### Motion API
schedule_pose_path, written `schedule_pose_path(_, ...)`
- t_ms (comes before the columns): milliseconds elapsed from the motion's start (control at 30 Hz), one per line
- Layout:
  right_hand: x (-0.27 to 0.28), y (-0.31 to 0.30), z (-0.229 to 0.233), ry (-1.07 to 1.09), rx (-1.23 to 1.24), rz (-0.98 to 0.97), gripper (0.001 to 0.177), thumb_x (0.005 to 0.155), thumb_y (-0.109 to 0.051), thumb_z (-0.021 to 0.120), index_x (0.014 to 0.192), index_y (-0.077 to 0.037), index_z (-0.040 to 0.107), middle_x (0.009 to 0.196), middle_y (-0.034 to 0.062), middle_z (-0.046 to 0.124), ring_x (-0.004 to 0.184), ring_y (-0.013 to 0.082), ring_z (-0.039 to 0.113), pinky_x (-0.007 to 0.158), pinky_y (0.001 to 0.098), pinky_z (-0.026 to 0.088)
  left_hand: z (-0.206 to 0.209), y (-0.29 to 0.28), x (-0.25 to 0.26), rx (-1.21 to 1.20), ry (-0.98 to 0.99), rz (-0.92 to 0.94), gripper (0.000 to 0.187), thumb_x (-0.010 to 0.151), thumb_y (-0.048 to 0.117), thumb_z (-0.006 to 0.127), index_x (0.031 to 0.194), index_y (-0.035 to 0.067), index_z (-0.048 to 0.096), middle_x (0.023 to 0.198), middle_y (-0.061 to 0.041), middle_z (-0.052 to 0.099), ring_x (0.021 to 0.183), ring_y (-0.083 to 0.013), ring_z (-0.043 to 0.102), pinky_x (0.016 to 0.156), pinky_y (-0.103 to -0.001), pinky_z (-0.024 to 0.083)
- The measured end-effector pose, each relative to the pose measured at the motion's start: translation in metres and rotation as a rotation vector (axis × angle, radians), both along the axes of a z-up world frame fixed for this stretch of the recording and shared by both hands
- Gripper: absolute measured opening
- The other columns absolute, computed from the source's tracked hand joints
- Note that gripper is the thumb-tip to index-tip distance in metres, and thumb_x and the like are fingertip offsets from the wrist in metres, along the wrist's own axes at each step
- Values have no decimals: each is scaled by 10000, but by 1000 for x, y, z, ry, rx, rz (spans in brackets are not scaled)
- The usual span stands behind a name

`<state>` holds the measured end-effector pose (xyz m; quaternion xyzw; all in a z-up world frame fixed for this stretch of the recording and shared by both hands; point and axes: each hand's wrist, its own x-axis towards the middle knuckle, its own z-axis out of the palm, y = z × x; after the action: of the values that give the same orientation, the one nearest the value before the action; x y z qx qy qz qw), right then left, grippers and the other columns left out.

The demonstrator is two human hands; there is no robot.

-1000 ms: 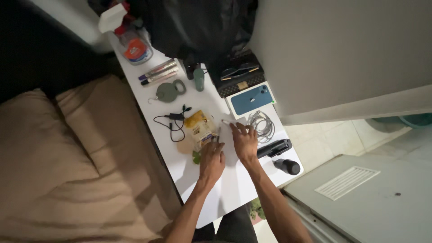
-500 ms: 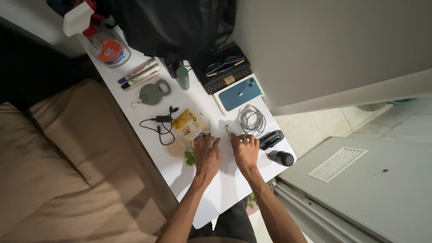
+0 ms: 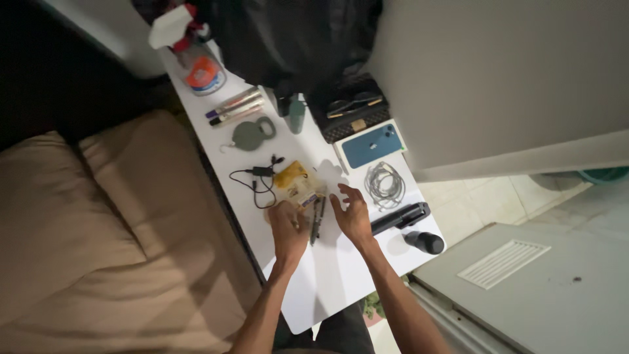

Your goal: The person organizes a cluttered bedside table by coiling cables, arranging small items, and folding clothes. They place the folded clothes on the bed and continue to tidy the table surface.

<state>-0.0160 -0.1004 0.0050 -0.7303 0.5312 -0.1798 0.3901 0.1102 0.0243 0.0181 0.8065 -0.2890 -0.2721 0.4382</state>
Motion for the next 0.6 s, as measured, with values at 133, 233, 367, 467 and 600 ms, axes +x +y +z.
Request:
schedule_pose_path(133,31,-8,-15,-51,8,21,446,904,-231,765,1261,18,666,1112,199,727,848,275,756,679,356,600,-10,-5,9,-127,-43,160,411,899,74,712,1223,-49,490,1072,-193,492,885,-294,527,790,-419,465)
schedule_pose_path(233,41,-8,-26,-102,185,-21,439,895,-186,756,1274,15,665,1014,152,761,812,236,756,674,326,584,-24,-11,16,-66,43,225,418,877,86,748,1194,-36,505,988,-166,527,870,-270,541,776,-407,485)
schedule_pose_path(367,39,-11,-34,-451,379,0,437,884,-51,727,1293,74,636,962,132,751,828,181,717,720,292,592,-33,-16,19,-102,247,275,455,897,116,723,1237,-29,458,995,-140,592,873,-225,613,797,-373,524)
schedule_pose_path(467,30,-9,-30,-530,509,-3,421,917,-19,686,1315,98,621,1018,109,747,880,162,704,793,307,606,-32,-12,15,-190,407,344,456,924,136,669,1271,-27,423,1053,-142,621,925,-213,648,800,-362,549)
schedule_pose_path(600,7,7,-12,-595,654,1,428,962,-18,651,1370,84,573,1096,98,687,994,170,667,908,349,599,-29,-2,4,-203,484,391,521,926,132,676,1340,-9,393,1155,-145,607,1050,-203,627,882,-358,532)
